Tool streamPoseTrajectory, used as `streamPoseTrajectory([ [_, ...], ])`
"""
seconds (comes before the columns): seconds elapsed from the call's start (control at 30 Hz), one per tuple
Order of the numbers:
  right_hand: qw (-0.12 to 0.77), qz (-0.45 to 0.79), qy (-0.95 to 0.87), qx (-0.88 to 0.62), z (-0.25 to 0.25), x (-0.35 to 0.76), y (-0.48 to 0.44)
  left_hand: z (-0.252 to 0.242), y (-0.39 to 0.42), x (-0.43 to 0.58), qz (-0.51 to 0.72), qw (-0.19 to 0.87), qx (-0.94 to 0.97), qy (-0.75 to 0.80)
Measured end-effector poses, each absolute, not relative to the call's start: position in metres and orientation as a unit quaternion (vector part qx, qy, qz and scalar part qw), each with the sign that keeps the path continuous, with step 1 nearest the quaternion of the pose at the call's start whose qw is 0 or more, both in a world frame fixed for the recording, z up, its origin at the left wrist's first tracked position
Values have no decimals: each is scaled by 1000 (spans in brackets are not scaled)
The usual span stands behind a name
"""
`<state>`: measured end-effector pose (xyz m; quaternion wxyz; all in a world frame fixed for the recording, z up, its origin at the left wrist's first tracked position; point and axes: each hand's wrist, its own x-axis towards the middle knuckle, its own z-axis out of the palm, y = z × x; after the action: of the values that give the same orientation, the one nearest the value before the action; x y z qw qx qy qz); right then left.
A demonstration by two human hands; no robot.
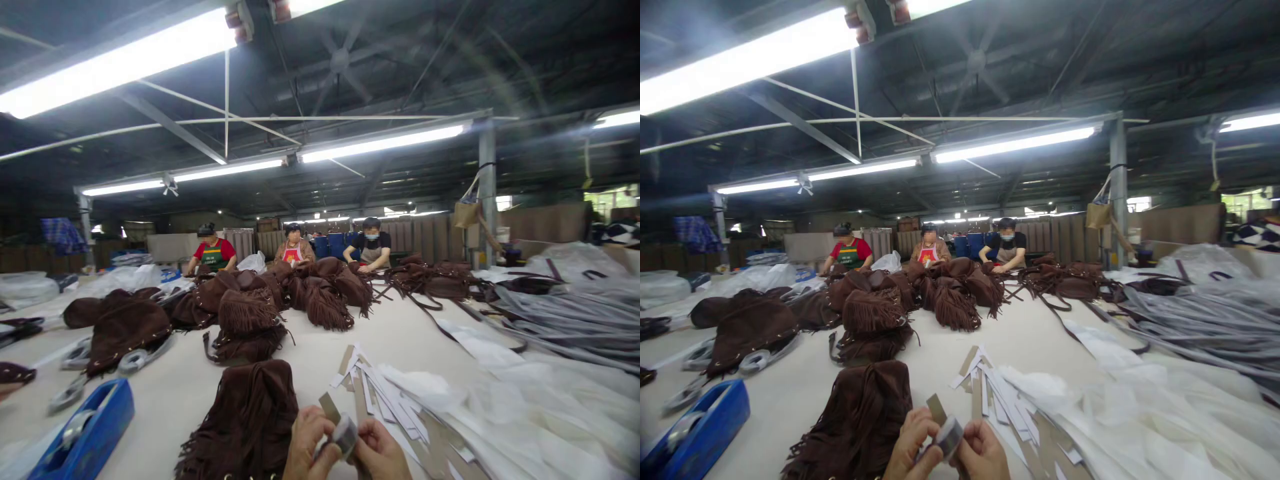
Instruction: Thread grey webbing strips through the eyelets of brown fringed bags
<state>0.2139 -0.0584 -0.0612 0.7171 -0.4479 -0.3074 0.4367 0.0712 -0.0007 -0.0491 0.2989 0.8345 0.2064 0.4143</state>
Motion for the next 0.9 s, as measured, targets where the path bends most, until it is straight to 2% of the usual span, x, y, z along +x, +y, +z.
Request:
streamPoseTrajectory([
  [0.3, 678, 438, -341, -482, -30, 210, -88, -31, -24, 80, 401, 532, 698, 261],
  [0.43, 683, 458, -346, -452, -23, 212, -97, -31, -22, 80, 411, 551, 682, 250],
  [0.57, 676, 536, -342, -374, -19, 216, -108, -30, -19, 80, 418, 579, 663, 225],
  [0.67, 649, 557, -395, -336, -22, 222, -112, -29, -19, 78, 419, 574, 665, 230],
  [0.73, 620, 505, -475, -367, -28, 225, -112, -28, -20, 76, 412, 561, 678, 238],
  [0.9, 555, 261, -631, -475, -38, 233, -108, -22, -22, 73, 357, 535, 721, 256],
])
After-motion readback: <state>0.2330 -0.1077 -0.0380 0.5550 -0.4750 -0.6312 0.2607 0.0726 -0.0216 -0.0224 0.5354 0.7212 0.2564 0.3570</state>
